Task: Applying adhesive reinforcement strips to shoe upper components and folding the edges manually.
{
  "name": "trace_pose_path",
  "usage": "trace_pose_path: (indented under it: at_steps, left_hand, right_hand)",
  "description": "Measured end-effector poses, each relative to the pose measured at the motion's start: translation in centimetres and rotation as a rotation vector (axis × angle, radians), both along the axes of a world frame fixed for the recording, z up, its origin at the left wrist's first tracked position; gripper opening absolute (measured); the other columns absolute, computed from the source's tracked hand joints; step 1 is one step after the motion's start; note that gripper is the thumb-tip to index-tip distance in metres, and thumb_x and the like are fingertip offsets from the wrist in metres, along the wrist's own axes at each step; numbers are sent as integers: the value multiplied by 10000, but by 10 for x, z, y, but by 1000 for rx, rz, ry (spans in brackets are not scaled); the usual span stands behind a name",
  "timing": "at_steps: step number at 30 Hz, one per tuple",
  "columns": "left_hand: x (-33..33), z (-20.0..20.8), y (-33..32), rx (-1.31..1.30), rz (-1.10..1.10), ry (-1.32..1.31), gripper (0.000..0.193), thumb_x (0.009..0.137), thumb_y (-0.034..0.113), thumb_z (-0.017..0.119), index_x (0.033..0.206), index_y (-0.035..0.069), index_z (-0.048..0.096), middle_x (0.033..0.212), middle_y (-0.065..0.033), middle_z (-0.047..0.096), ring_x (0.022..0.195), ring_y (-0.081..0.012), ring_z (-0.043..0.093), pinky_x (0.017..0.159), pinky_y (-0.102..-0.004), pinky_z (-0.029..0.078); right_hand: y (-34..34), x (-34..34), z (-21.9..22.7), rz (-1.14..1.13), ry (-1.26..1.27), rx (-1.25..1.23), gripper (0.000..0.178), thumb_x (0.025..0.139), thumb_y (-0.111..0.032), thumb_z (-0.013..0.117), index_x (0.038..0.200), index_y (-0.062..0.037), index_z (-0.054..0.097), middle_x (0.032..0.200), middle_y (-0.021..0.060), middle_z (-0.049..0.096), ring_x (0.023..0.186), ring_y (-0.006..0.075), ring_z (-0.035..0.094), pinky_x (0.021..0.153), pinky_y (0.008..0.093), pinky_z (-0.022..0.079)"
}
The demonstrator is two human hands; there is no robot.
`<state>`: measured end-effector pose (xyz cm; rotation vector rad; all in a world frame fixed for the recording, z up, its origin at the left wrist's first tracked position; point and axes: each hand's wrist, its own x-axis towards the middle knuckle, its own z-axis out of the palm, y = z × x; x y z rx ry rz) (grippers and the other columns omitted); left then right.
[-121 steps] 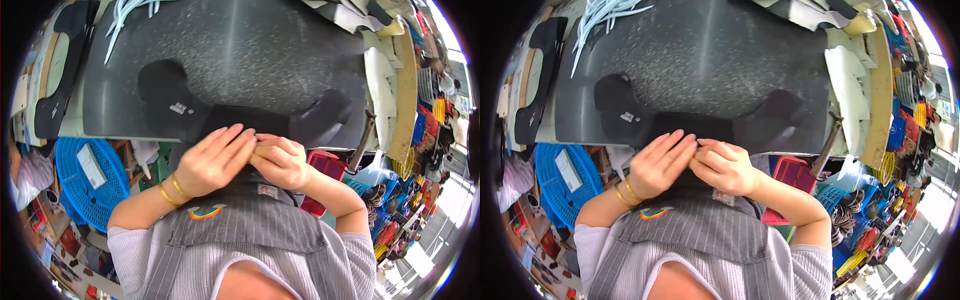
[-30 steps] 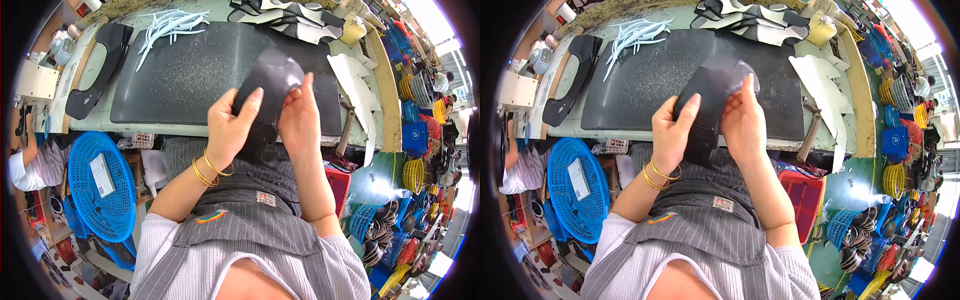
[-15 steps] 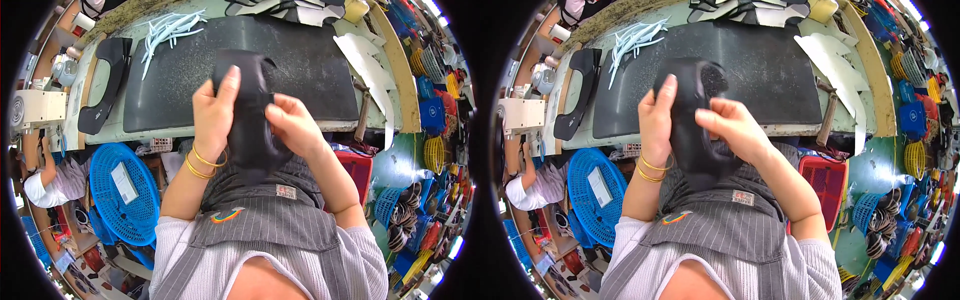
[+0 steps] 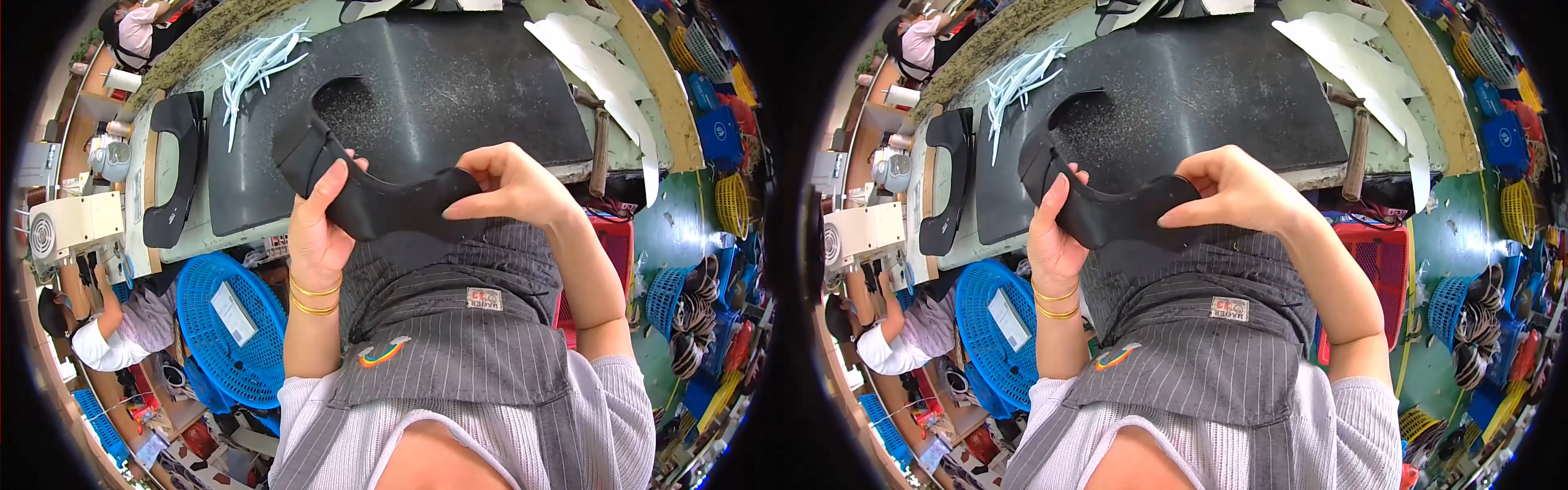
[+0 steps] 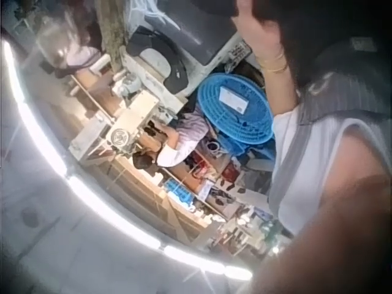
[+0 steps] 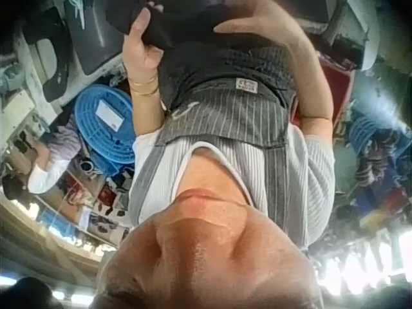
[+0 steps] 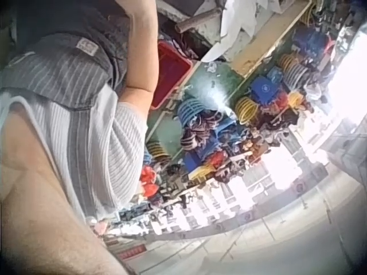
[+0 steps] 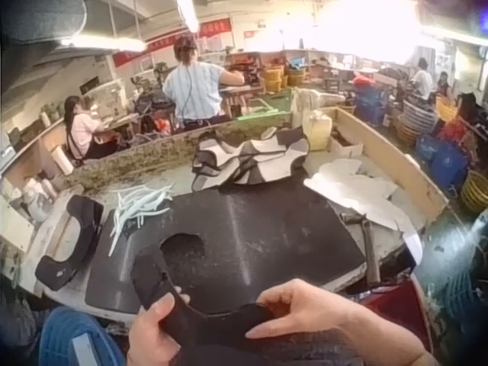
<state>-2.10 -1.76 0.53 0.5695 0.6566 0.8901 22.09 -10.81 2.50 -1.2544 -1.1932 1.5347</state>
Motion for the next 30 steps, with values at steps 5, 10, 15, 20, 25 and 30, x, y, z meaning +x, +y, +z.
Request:
trace_pose_path:
  at_steps: [5, 10, 15, 20, 25, 30]
  left_hand:
    - [-7, -3, -12, -143, -78, -163, 298, 887, 29, 689, 1174, 51, 613, 1100, -101, 672, 1046, -226, 646, 922, -411, 544]
    - [-10, -11, -15, -16, -57, -35, 320, 888, -6, 669, 1197, 60, 622, 1115, -103, 688, 1033, -232, 662, 937, -411, 541]
    - [-7, -18, -15, -16, -20, 0, 244, 900, 14, 661, 1141, 56, 664, 1058, -102, 719, 972, -243, 695, 913, -421, 557]
    - [-13, -27, -15, -109, -81, -205, 266, 867, -57, 660, 1125, 7, 651, 1075, -129, 707, 975, -248, 688, 911, -414, 556]
    - [-13, -21, -18, -135, -134, -187, 241, 871, -50, 658, 1106, 5, 660, 1066, -124, 709, 963, -242, 690, 902, -389, 554]
    - [-4, -6, -24, -161, -72, -30, 248, 865, -41, 670, 1108, 9, 654, 1061, -108, 705, 979, -228, 680, 908, -359, 542]
  right_hand:
    - [-9, -5, -11, -148, 275, -34, 189, 780, -45, 807, 902, -15, 666, 810, -19, 659, 717, 22, 574, 668, 181, 467]
    - [-17, -12, -16, -217, 295, 23, 174, 842, -103, 785, 915, -5, 661, 847, -28, 660, 757, 18, 588, 683, 175, 475]
    - [-23, -14, -18, -257, 149, 80, 152, 850, -76, 768, 869, -24, 626, 767, -72, 557, 691, 0, 475, 605, 170, 381]
    - [-23, -15, -17, -260, 161, 89, 267, 904, -229, 724, 736, -59, 606, 706, -108, 459, 667, 3, 376, 593, 210, 280]
    - [-28, -9, -30, -267, 186, -41, 253, 890, -256, 739, 773, -54, 643, 708, -79, 524, 679, 28, 455, 616, 223, 352]
    - [-17, -24, -21, -487, -827, 707, 332, 791, -293, 778, 931, -21, 651, 921, 110, 646, 882, 310, 594, 808, 389, 478]
